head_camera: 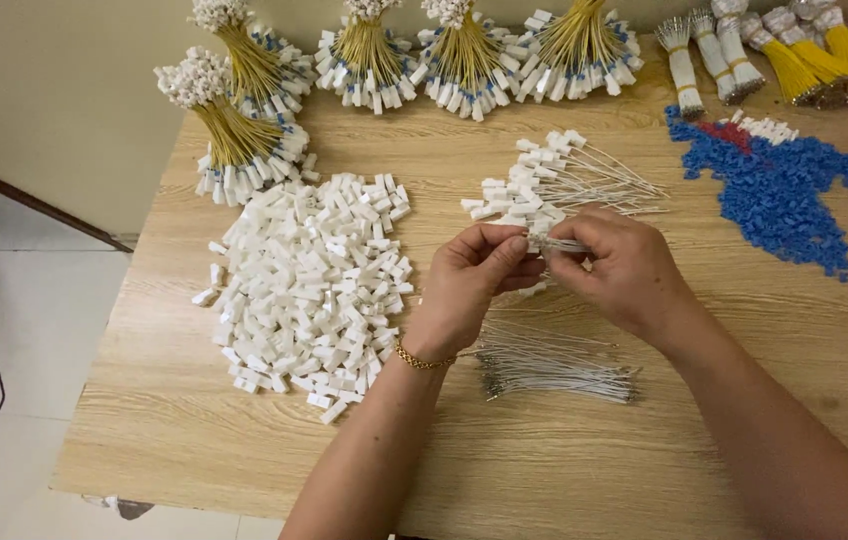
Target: Assembling small wire connectors by inserting metal terminals into plastic housings at a workbench.
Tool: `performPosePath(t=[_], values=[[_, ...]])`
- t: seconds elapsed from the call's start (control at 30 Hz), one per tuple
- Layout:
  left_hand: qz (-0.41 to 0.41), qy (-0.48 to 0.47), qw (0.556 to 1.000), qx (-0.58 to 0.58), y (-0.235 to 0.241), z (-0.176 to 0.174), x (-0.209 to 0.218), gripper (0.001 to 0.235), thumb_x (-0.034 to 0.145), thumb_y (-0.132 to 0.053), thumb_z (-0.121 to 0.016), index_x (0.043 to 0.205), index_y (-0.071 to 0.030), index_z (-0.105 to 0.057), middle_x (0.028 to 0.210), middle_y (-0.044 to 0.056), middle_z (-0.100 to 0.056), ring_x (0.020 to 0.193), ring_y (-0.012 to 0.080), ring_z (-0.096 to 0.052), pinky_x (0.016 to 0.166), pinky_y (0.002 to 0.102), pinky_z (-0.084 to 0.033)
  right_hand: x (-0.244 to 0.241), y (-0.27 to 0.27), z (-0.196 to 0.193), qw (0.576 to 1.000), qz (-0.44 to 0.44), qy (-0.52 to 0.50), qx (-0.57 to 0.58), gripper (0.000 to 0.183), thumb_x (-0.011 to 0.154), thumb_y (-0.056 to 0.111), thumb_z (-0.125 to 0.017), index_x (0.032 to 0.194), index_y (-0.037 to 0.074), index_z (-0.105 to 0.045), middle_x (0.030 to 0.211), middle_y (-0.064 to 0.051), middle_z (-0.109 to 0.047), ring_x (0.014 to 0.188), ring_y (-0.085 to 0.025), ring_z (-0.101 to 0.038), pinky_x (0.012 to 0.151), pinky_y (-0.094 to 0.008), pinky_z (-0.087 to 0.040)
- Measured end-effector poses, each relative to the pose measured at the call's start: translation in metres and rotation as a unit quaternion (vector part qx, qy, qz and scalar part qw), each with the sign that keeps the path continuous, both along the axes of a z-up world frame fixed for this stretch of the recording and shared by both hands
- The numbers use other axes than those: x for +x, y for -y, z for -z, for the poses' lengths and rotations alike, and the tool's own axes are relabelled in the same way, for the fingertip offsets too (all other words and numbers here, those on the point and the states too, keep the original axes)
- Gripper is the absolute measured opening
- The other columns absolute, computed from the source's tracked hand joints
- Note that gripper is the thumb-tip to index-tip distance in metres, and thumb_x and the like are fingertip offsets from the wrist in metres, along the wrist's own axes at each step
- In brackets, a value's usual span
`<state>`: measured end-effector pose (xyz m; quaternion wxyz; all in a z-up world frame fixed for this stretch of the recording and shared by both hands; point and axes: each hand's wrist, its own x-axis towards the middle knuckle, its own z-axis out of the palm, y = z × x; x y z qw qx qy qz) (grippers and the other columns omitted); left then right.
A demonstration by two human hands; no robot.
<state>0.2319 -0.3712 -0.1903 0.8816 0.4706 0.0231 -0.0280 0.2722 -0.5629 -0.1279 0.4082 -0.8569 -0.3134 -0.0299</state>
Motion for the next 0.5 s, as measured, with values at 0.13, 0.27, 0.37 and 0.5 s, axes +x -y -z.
performPosePath(t=[0.13,0.27,0.37,0.5], values=[[-0.003,-0.026,1.0,0.004,0.003,0.006,0.003,0.017,0.101,-0.008,-0.065,0.115,0.002,-0.066,0.102,0.012,-0.074,0.091,0.0229,-0.074,0.084,0.038,-0.064,0.005,0.005,0.011,1.0,-0.01,0.016,-0.015,0.021,0.086,0.013,-0.076,0.103,0.002,-0.071,0.09,-0.008,-0.07,0.078,-0.019,-0.069,0.069,-0.033,-0.057],[-0.008,0.006,0.998,0.057,-0.003,0.001,0.009,0.019,0.101,-0.01,-0.065,0.116,0.002,-0.067,0.102,0.011,-0.074,0.09,0.021,-0.075,0.083,0.036,-0.065,0.006,0.006,0.007,0.999,-0.016,0.034,-0.008,0.013,0.095,0.013,-0.072,0.102,0.003,-0.071,0.09,-0.011,-0.069,0.081,-0.022,-0.067,0.071,-0.036,-0.053],[-0.039,0.02,0.981,0.191,-0.012,-0.005,0.023,0.021,0.101,-0.014,-0.067,0.115,0.002,-0.071,0.101,0.013,-0.076,0.086,0.0196,-0.073,0.076,0.033,-0.062,0.003,0.01,-0.012,0.999,-0.008,0.024,0.027,0.013,0.103,0.015,-0.067,0.104,0.003,-0.071,0.095,-0.012,-0.068,0.088,-0.023,-0.066,0.076,-0.035,-0.054],[-0.143,0.083,0.845,0.508,-0.018,-0.041,0.034,0.021,0.097,-0.023,-0.071,0.111,-0.007,-0.075,0.098,0.009,-0.082,0.087,0.017,-0.082,0.076,0.032,-0.063,0.012,0.035,-0.016,0.987,0.051,0.147,0.049,0.017,0.116,0.011,-0.054,0.118,0.0,-0.066,0.116,-0.016,-0.07,0.107,-0.025,-0.07,0.094,-0.034,-0.057]])
